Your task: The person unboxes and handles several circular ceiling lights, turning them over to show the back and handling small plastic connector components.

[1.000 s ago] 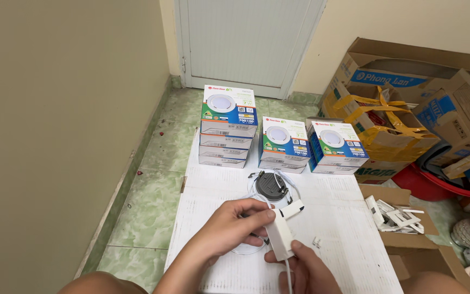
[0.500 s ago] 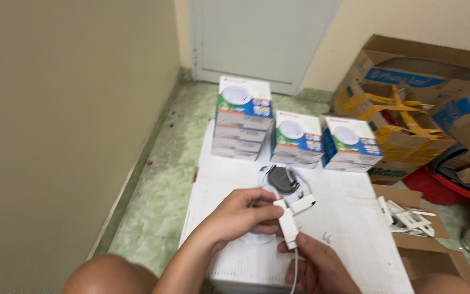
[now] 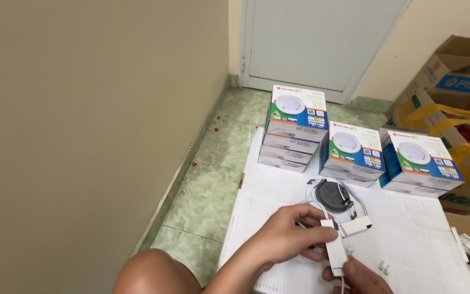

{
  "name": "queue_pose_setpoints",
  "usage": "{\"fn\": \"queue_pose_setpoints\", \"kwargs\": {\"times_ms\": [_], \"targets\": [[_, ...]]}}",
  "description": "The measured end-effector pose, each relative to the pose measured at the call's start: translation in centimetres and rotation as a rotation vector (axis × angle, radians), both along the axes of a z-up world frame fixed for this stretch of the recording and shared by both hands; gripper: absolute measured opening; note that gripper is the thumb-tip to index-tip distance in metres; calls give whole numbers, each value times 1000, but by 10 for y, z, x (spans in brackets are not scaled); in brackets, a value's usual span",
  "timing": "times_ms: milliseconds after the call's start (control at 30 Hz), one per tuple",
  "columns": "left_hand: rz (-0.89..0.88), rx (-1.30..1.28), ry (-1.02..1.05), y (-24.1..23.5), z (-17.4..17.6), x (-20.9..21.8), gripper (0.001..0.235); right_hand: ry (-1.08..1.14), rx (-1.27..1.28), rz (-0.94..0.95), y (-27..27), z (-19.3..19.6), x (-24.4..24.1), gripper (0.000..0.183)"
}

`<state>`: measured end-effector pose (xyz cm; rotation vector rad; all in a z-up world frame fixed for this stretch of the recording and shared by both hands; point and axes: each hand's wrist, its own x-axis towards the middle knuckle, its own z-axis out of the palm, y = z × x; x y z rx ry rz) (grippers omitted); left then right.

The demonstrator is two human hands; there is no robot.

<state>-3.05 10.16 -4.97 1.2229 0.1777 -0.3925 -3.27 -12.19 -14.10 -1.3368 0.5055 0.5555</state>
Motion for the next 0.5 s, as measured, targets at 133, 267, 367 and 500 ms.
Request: {"fn": "queue_pose_setpoints", "kwargs": {"times_ms": [133,267,367,500], "targets": [[6,-3,-19,-1,1,1,35,-117,18,-72,1,-8,-2,43],[20,-89,-41,0,-7,5,30,-255,52,67,6,12,1,36],[29,-148,92,0,-2,-2,25,-285,-126,43,20,38,-11,40],[58,-114,136,4,26,-1,33,-296,-143,25,38,77,-17,37]]}}
